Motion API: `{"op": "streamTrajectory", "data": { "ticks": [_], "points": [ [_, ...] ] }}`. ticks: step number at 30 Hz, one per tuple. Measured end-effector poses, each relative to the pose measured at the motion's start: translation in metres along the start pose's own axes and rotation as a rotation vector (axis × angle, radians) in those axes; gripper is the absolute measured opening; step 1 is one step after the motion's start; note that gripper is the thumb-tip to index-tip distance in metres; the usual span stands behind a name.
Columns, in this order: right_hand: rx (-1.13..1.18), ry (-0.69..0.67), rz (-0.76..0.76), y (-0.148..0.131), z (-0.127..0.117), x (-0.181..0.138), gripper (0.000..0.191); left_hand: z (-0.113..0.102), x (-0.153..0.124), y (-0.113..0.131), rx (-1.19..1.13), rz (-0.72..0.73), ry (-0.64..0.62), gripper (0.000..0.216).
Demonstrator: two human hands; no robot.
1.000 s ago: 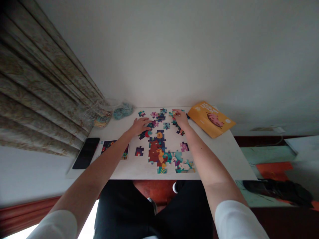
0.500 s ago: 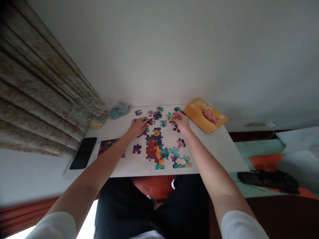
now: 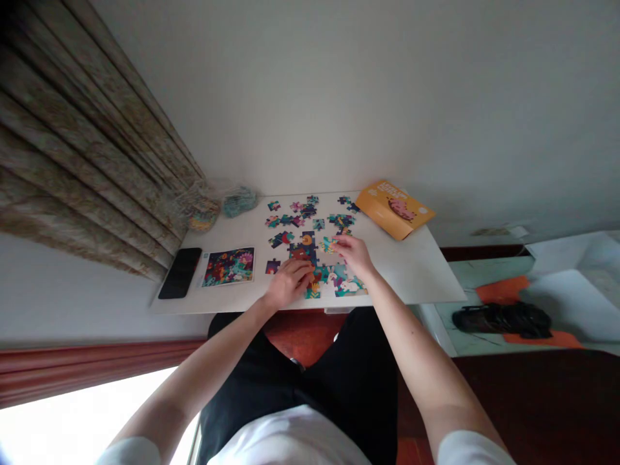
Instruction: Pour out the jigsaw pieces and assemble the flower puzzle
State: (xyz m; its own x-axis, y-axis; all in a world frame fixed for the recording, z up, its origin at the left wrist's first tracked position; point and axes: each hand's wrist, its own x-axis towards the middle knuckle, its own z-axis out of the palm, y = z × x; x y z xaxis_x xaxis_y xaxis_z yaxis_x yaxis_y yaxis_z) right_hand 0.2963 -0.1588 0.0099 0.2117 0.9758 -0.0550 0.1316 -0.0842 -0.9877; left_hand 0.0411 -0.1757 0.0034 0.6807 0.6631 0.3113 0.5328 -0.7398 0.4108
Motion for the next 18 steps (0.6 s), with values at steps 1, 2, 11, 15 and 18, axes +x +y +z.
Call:
{"op": "streamTrajectory", "data": {
  "ticks": [1, 2, 11, 15, 18],
  "points": [
    [-0.01, -0.018, 0.006, 0.001, -0.001, -0.011, 0.05, 0.002, -0.008, 0.007, 0.004, 0.012, -0.011, 0.032],
    [-0.017, -0.033, 0.007, 0.003, -0.002, -0.022, 0.049, 0.003, -0.015, 0.013, 0.015, 0.021, -0.025, 0.033],
    [0.004, -0.056, 0.051, 0.021, 0.001, -0.067, 0.058, 0.005, -0.028, 0.02, 0.123, 0.01, -0.138, 0.056],
    [-0.009, -0.081, 0.029, 0.015, 0.002, -0.068, 0.057, 0.008, -0.027, 0.019, 0.115, 0.006, -0.124, 0.052],
    [-0.046, -0.124, 0.03, 0.01, 0.0, -0.07, 0.053, 0.008, -0.028, 0.018, 0.093, 0.008, -0.118, 0.05]
  ]
}}
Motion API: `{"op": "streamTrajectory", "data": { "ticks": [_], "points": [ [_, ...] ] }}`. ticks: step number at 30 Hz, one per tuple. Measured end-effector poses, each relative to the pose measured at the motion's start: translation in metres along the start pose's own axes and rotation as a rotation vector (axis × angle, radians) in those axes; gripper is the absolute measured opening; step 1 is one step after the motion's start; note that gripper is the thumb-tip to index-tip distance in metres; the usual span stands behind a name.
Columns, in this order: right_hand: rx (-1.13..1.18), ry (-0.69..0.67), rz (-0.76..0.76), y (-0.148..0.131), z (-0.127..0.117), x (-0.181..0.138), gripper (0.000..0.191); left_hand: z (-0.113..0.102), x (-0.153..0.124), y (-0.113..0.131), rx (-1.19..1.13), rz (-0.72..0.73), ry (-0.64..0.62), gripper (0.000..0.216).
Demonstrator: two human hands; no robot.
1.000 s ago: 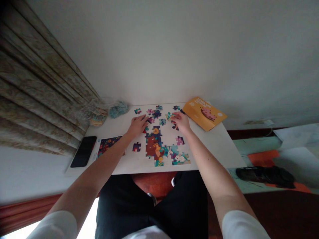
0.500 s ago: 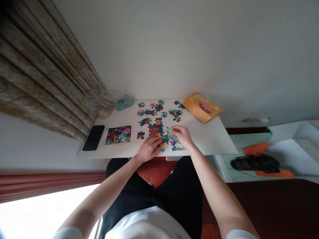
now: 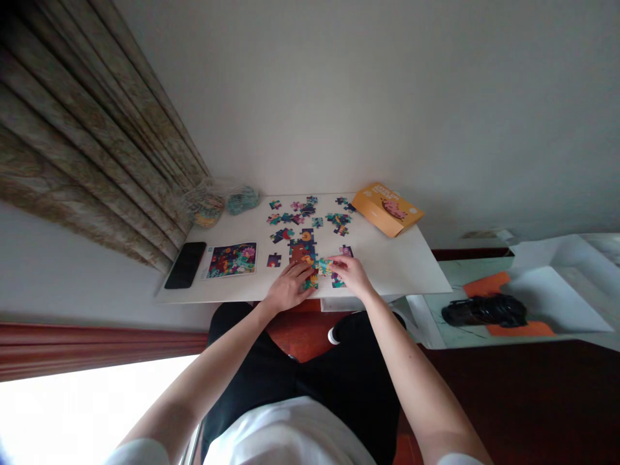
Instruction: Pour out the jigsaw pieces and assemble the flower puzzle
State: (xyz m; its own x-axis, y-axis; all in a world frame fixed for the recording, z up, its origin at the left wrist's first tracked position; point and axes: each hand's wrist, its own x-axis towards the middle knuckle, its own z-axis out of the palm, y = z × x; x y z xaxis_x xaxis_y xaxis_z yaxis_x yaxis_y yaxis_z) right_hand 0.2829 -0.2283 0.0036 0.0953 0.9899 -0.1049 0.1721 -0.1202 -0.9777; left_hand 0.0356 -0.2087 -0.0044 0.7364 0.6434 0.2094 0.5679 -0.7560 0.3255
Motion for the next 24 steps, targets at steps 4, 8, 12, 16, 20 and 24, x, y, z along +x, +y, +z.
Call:
{"op": "streamTrajectory", "data": {
  "ticks": [4, 8, 12, 16, 20, 24],
  "points": [
    [-0.022, -0.021, -0.014, 0.001, -0.004, -0.006, 0.049, 0.0, 0.0, 0.0, -0.014, -0.011, -0.001, 0.052],
    [-0.034, -0.032, -0.006, 0.006, -0.007, -0.012, 0.047, 0.001, 0.0, -0.001, -0.018, -0.003, 0.01, 0.053],
    [-0.073, -0.066, 0.007, 0.009, -0.007, -0.014, 0.044, 0.002, 0.0, -0.002, -0.01, 0.009, 0.017, 0.054],
    [-0.145, -0.048, -0.029, 0.012, -0.002, -0.014, 0.036, 0.003, -0.001, -0.003, -0.002, 0.02, 0.019, 0.055],
    [-0.226, -0.043, -0.054, 0.015, 0.003, -0.013, 0.025, 0.002, -0.001, -0.002, 0.011, 0.011, 0.012, 0.054],
    [-0.277, -0.035, -0.062, 0.016, 0.006, -0.012, 0.02, 0.001, -0.001, 0.0, 0.017, 0.016, 0.026, 0.055]
  ]
}}
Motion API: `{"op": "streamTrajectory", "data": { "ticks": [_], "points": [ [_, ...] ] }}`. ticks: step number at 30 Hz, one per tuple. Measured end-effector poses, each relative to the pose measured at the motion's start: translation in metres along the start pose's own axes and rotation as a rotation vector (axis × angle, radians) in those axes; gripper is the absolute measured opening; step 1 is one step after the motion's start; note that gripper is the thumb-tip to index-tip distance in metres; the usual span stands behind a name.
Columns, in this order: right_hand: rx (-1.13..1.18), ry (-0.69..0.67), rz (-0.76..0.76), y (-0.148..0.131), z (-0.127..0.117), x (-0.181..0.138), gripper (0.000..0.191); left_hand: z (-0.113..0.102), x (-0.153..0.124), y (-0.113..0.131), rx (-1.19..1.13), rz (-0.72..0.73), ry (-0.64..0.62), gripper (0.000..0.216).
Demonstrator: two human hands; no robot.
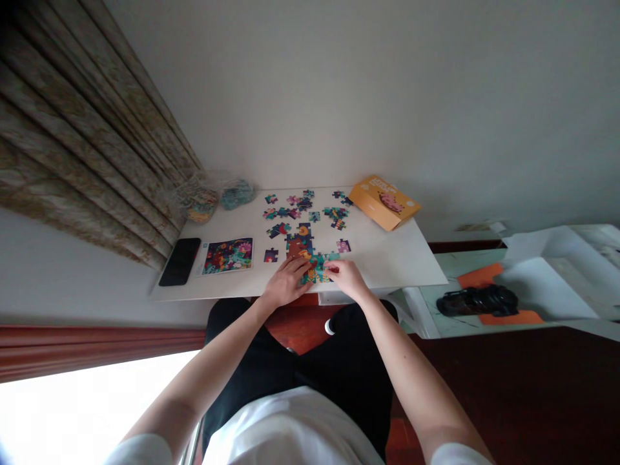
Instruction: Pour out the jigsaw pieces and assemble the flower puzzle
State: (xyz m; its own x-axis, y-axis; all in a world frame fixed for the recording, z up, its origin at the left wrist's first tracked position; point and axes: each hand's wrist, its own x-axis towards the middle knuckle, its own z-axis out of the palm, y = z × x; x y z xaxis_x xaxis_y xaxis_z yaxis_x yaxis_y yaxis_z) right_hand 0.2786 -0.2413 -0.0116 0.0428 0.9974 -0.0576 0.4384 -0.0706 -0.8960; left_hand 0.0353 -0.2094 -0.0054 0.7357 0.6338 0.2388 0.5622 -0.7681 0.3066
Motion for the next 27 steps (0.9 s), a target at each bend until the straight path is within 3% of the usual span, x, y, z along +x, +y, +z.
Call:
{"op": "streamTrajectory", "data": {
  "ticks": [5, 9, 12, 16, 20, 24, 27],
  "points": [
    [-0.003, -0.014, 0.004, -0.002, -0.001, 0.0, 0.024, 0.0, 0.0, 0.0, 0.0, -0.002, 0.002, 0.054],
    [0.115, -0.04, 0.055, -0.004, -0.009, 0.002, 0.041, 0.0, 0.0, 0.0, -0.01, -0.005, -0.01, 0.052],
    [0.235, 0.045, 0.113, -0.001, -0.021, 0.013, 0.052, 0.0, 0.0, 0.0, -0.009, -0.015, -0.012, 0.05],
    [0.285, 0.222, 0.134, 0.004, -0.034, 0.048, 0.054, 0.0, 0.0, 0.0, -0.012, -0.016, -0.002, 0.047],
    [0.233, 0.329, 0.138, 0.005, -0.028, 0.095, 0.05, -0.001, -0.001, 0.0, -0.012, -0.012, 0.002, 0.047],
    [0.092, 0.344, 0.148, 0.001, -0.013, 0.134, 0.04, -0.002, 0.0, 0.001, -0.017, -0.009, 0.007, 0.048],
    [-0.093, 0.367, 0.059, -0.002, -0.014, 0.153, 0.037, -0.003, 0.0, 0.002, -0.023, -0.011, 0.012, 0.047]
  ]
}}
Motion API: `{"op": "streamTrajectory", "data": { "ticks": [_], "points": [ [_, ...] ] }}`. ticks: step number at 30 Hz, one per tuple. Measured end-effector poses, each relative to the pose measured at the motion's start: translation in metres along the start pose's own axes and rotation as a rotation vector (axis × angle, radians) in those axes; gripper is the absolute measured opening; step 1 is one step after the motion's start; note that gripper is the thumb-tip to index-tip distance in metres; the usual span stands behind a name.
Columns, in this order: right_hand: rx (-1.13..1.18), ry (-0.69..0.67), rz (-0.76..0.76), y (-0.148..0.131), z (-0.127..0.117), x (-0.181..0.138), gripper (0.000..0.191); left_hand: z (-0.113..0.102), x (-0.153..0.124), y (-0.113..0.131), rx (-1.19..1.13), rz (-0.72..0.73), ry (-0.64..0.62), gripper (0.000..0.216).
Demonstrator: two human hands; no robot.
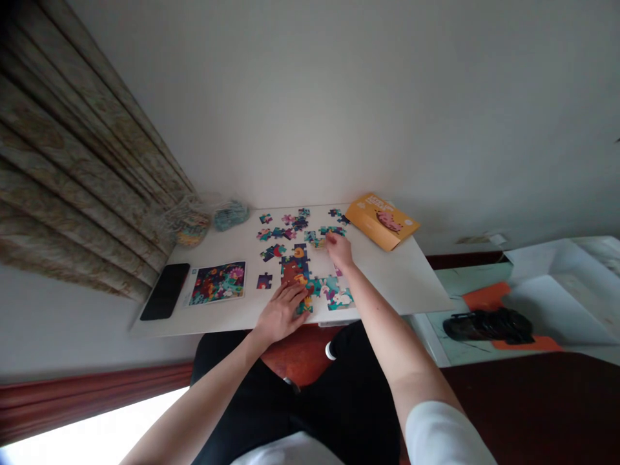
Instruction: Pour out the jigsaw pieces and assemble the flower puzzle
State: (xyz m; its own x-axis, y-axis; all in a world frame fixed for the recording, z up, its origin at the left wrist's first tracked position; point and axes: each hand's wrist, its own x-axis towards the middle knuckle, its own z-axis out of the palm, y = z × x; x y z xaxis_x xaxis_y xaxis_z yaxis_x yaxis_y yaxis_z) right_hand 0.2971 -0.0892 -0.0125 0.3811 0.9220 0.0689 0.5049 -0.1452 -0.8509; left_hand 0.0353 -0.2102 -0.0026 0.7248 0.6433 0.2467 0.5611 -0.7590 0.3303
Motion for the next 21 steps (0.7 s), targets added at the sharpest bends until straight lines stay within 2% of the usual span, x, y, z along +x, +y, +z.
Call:
{"op": "streamTrajectory", "data": {
  "ticks": [2, 4, 8, 12, 15, 18, 21],
  "points": [
    [-0.181, 0.031, -0.093, 0.0, -0.005, 0.009, 0.035, -0.001, 0.0, 0.001, -0.008, -0.005, 0.003, 0.047],
    [-0.383, 0.039, -0.118, 0.002, -0.011, 0.015, 0.038, -0.002, -0.001, 0.0, -0.028, -0.004, 0.007, 0.047],
    [-0.624, -0.081, -0.127, 0.011, -0.013, 0.02, 0.063, -0.003, -0.001, -0.007, -0.11, -0.001, 0.072, 0.038],
    [-0.584, -0.224, -0.278, 0.021, -0.001, 0.028, 0.054, -0.009, 0.019, -0.033, -0.105, -0.053, 0.164, 0.029],
    [-0.523, -0.296, -0.359, 0.025, 0.004, 0.039, 0.05, -0.019, 0.049, -0.064, -0.003, -0.17, 0.159, 0.027],
    [-0.489, -0.317, -0.425, 0.024, 0.002, 0.051, 0.047, -0.032, 0.081, -0.097, 0.124, -0.33, 0.07, 0.028],
    [-0.486, -0.276, -0.446, 0.019, 0.0, 0.059, 0.042, -0.043, 0.102, -0.122, 0.187, -0.446, -0.053, 0.033]
  ]
}}
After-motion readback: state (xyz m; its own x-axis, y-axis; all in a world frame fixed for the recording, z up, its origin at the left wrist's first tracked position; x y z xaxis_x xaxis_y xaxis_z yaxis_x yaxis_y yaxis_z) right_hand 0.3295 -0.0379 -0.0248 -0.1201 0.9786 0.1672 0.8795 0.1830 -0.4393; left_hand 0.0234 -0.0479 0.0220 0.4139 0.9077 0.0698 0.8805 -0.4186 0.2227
